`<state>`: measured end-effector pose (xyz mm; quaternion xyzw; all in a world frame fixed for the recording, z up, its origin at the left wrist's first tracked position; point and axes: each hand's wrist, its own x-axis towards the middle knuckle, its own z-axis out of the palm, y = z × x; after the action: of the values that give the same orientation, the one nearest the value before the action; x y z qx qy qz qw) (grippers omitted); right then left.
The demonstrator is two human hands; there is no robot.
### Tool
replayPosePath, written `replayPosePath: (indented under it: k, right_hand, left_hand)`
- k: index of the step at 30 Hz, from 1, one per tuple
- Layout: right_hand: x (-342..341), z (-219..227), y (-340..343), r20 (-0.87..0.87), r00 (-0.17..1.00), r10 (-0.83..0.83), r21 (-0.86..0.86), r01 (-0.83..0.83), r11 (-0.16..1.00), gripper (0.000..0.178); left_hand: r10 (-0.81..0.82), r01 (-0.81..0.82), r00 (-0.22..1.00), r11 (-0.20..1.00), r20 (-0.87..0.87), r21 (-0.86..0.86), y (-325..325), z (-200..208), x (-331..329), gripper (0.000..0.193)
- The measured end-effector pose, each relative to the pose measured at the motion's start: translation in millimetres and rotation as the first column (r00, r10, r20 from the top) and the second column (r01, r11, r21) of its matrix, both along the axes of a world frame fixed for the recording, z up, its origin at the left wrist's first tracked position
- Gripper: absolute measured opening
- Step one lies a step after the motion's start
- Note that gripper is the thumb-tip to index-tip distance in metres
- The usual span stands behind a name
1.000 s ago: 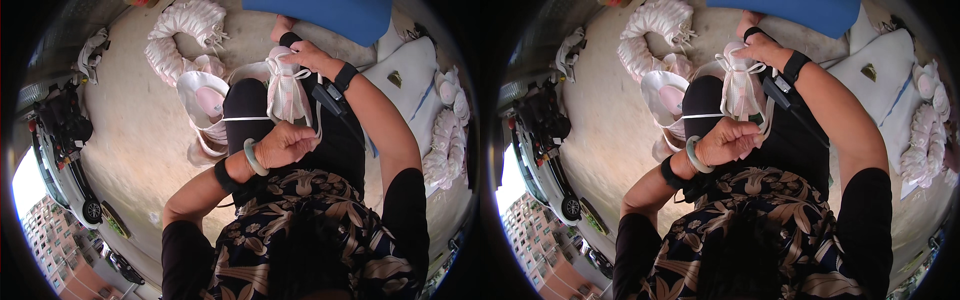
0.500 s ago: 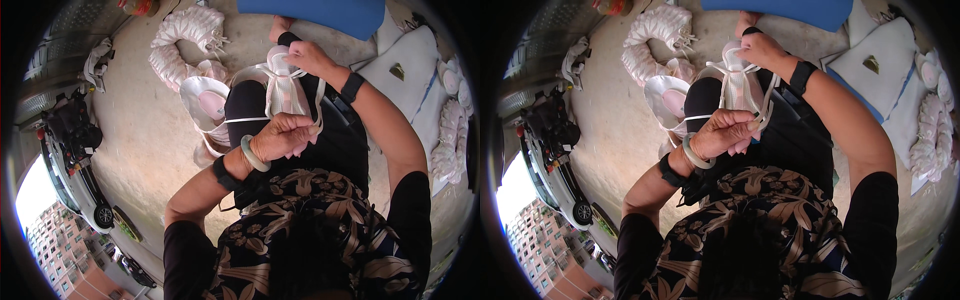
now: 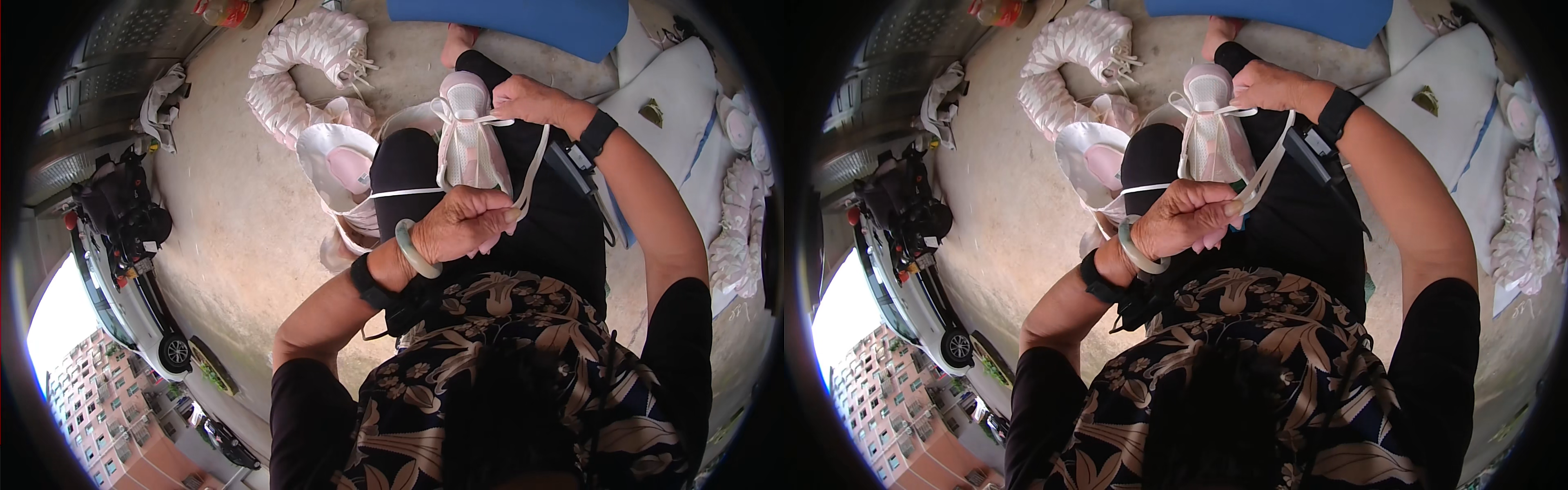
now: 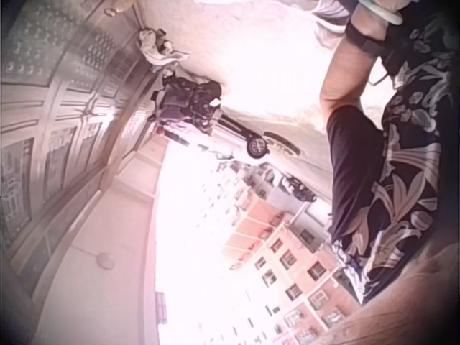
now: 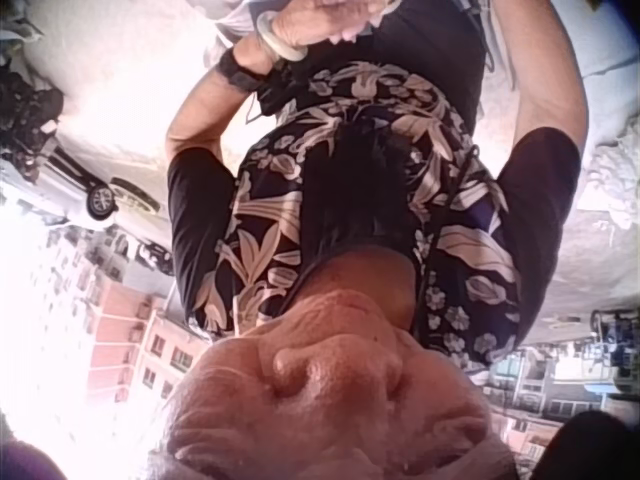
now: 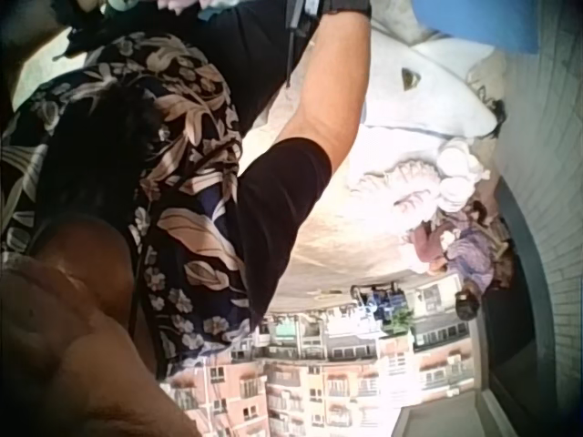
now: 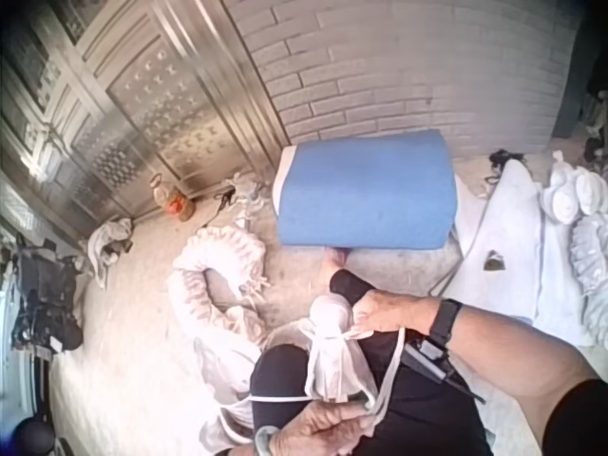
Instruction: The recorder is sitting and lacing a white and pink shoe with white laces.
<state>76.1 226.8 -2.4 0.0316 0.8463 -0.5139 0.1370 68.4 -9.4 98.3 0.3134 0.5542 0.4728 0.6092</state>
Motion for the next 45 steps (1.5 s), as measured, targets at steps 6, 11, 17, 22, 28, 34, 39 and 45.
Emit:
replayPosePath:
  k: [6,11,17,22,28,34,39,45]
  right_hand:
    - [-2,3,10,0.054,0.998,0.032,-0.07,-0.028,0.997,0.024]
    - [-24,-4,-10,0.02,0.975,-0.222,0.169,0.215,0.962,0.038]
    - [-40,-21,-20,-0.018,0.953,-0.302,0.122,0.302,0.946,0.061]
    - [-49,-31,-25,0.057,0.941,-0.334,0.198,0.317,0.928,0.063]
    - [-50,-21,-32,0.179,0.908,-0.379,0.257,0.328,0.909,0.069]
    - [-45,-18,-30,0.125,0.899,-0.421,0.367,0.352,0.861,0.071]
    - [-43,-16,-33,0.077,0.917,-0.391,0.384,0.334,0.861,0.072]
    - [-47,-23,-36,0.059,0.937,-0.343,0.434,0.286,0.855,0.069]
  left_hand:
    - [-0.034,0.034,0.999,0.999,-0.009,-0.033,0,2,-3,0.024]
    - [0.018,-0.014,0.998,0.997,0.062,-0.075,7,5,1,0.026]
    - [0.069,-0.049,0.973,0.994,0.22,-0.094,11,1,5,0.029]
    - [0.083,0.057,0.751,0.98,0.655,-0.19,7,27,16,0.028]
    - [0.071,0.075,0.722,0.981,0.688,-0.18,-6,45,29,0.023]
    - [-0.118,0.509,0.709,0.768,-0.695,0.388,-16,31,23,0.01]
    - [-0.06,0.041,0.931,0.997,0.359,0.061,-33,37,18,0.023]
    - [-0.085,0.168,0.812,0.981,0.577,-0.092,-37,39,15,0.026]
